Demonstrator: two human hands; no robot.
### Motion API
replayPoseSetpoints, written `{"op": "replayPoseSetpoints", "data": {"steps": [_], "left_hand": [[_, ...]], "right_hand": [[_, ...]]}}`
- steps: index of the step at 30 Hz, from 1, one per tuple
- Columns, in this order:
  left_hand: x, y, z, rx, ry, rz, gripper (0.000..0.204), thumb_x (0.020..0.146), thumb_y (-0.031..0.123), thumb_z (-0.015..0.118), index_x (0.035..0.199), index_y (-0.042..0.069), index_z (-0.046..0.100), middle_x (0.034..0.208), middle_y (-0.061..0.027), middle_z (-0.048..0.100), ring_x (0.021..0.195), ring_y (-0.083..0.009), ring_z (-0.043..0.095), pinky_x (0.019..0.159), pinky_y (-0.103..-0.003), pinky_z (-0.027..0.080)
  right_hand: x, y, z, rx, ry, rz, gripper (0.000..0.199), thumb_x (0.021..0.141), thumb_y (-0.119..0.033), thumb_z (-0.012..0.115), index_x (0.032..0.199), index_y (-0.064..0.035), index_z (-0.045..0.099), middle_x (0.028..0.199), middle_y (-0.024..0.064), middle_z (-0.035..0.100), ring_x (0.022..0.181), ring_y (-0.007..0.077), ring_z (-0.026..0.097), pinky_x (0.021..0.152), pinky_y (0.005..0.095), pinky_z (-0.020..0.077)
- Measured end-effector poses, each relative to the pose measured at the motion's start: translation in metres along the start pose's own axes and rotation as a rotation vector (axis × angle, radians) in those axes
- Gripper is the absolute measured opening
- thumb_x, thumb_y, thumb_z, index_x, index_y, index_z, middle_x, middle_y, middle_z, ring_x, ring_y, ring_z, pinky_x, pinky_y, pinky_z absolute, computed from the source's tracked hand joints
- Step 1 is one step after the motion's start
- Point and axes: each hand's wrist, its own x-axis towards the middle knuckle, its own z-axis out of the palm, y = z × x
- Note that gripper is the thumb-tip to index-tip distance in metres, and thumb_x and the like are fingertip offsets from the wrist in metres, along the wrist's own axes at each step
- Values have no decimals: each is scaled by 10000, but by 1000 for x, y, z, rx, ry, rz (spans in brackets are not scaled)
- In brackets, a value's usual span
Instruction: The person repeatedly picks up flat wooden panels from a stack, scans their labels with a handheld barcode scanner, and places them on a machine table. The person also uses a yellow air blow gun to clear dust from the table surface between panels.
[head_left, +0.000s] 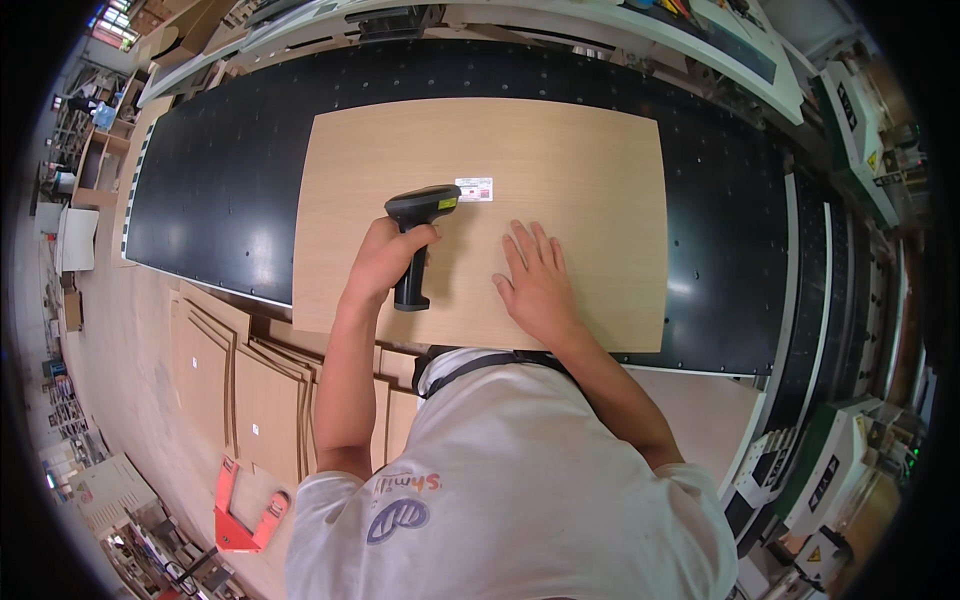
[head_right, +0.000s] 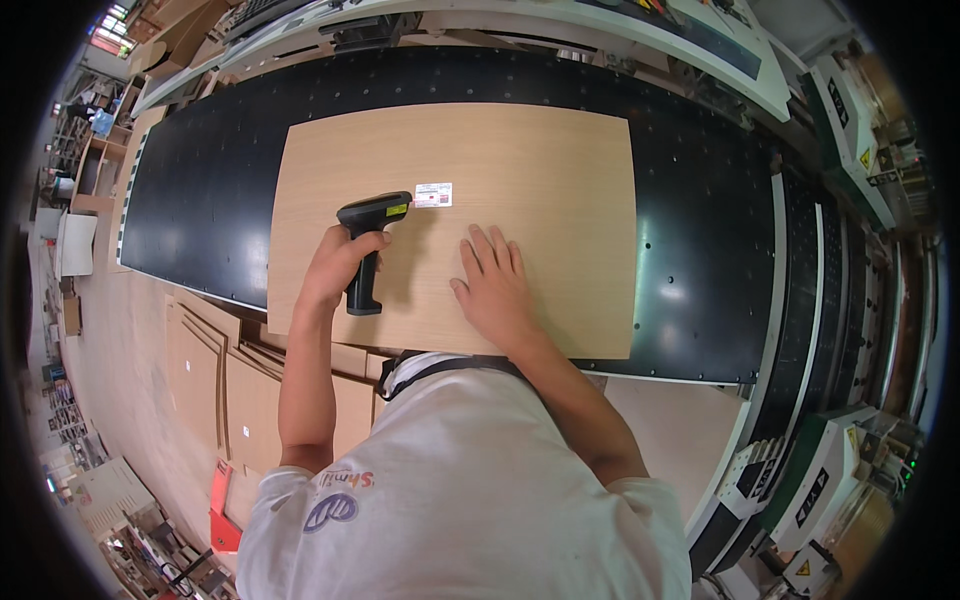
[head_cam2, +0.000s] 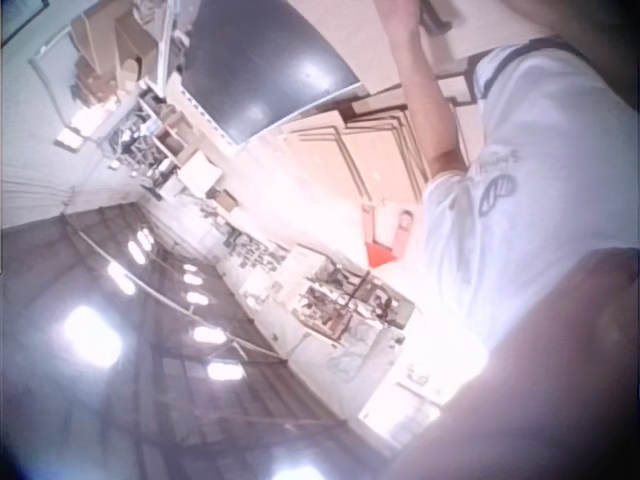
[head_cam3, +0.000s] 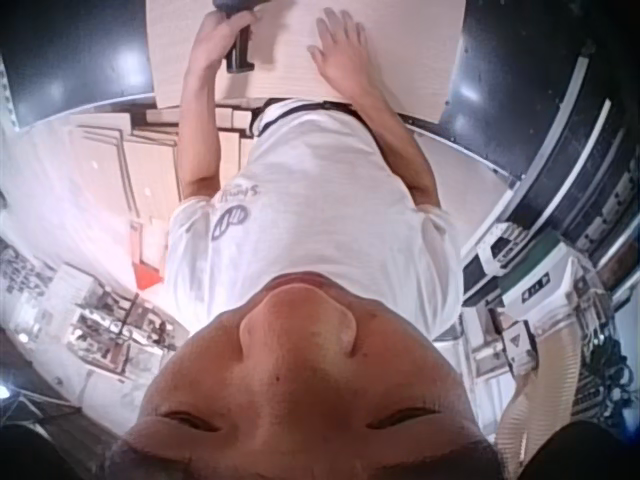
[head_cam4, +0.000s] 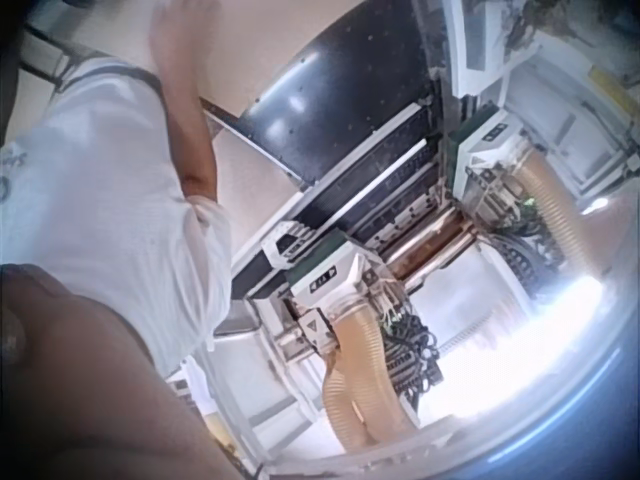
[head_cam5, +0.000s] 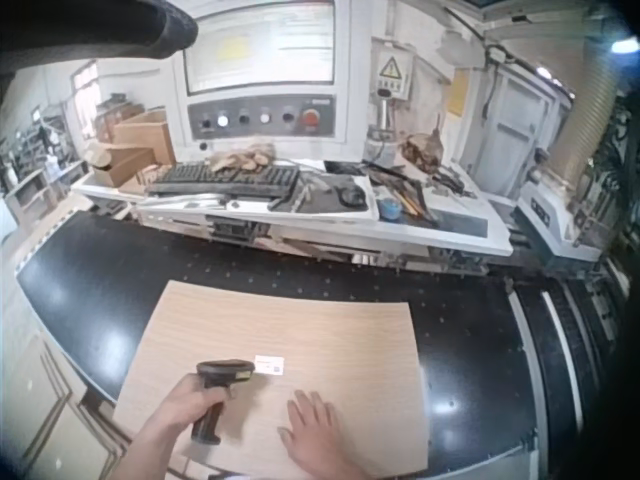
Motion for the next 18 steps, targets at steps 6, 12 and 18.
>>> {"op": "replayPoseSetpoints", "data": {"steps": [6, 12, 18], "left_hand": [[26, 10, -19, 39, 5, -18, 292, 818, 217, 717, 915, -55, 671, 722, -62, 619, 631, -154, 599, 583, -316, 467], [38, 16, -23, 67, -27, -6, 276, 825, 220, 702, 870, -51, 675, 702, -66, 622, 621, -154, 595, 579, -321, 468], [55, 1, -21, 210, -44, 12, 281, 797, 256, 714, 836, -22, 711, 679, -63, 655, 629, -142, 630, 581, -324, 499]], "right_hand": [[23, -4, 4, -8, 6, 24, 589, 913, -310, 673, 1392, -1, 525, 1539, 146, 398, 1448, 365, 317, 1180, 544, 277], [25, -6, 5, 1, -3, 40, 589, 895, -304, 692, 1376, -3, 533, 1532, 146, 406, 1441, 367, 328, 1175, 547, 281], [32, 12, 4, 147, 119, -30, 436, 784, -201, 768, 1157, -9, 646, 1427, 182, 505, 1383, 379, 417, 1147, 523, 332]]}}
